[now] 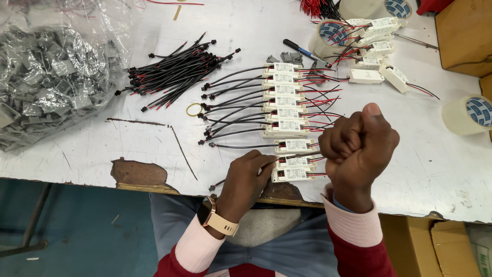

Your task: The person uses a screwdriver to attach black and red wires to a series of white electrical modules on a workbench. They repeatedly pick up a module, insert the wire ends into the terminals, and tighten the screws to secure the connections.

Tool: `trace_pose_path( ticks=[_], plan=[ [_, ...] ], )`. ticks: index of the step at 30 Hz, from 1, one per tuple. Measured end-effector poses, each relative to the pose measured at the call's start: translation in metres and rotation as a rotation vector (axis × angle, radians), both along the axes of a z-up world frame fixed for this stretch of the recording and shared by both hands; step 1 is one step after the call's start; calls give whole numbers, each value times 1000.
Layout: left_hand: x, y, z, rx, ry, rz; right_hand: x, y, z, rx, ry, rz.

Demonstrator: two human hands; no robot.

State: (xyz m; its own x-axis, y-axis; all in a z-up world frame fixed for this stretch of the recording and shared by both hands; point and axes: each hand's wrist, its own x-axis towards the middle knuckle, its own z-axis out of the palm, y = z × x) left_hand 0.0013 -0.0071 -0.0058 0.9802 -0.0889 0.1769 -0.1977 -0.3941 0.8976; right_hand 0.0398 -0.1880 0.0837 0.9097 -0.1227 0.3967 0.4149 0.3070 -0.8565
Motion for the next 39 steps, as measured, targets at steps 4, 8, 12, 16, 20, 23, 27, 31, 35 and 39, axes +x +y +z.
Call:
trace_pose_path(
  ticks=[4,8,12,16,20,23,27,31,35,39],
  plan=[
    [0,0,-3,38,-39,-6,1,7,4,18,28,-39],
    [2,-1,-7,76,-69,2,2,13,2,16,37,-63],
    [2,-1,-10,84,-57,7,0,17,-1,-15,31,-100],
    [3,-1,-10,115,-68,3,1,20,-2,-19,61,-145],
    [3,-2,-9,142,-75,1,3,22,-4,-5,91,-173],
    [5,-2,-8,146,-56,-8,5,23,-6,1,99,-182],
    [6,-2,-7,147,-72,-11,5,23,-6,-6,100,-191],
    [7,-3,-7,170,-64,-13,6,24,-5,-6,120,-197],
    [6,-4,-9,185,-78,-18,11,25,-3,-38,137,-196],
    [9,-7,-9,264,-102,-50,13,28,-3,-48,162,-204]
  ],
)
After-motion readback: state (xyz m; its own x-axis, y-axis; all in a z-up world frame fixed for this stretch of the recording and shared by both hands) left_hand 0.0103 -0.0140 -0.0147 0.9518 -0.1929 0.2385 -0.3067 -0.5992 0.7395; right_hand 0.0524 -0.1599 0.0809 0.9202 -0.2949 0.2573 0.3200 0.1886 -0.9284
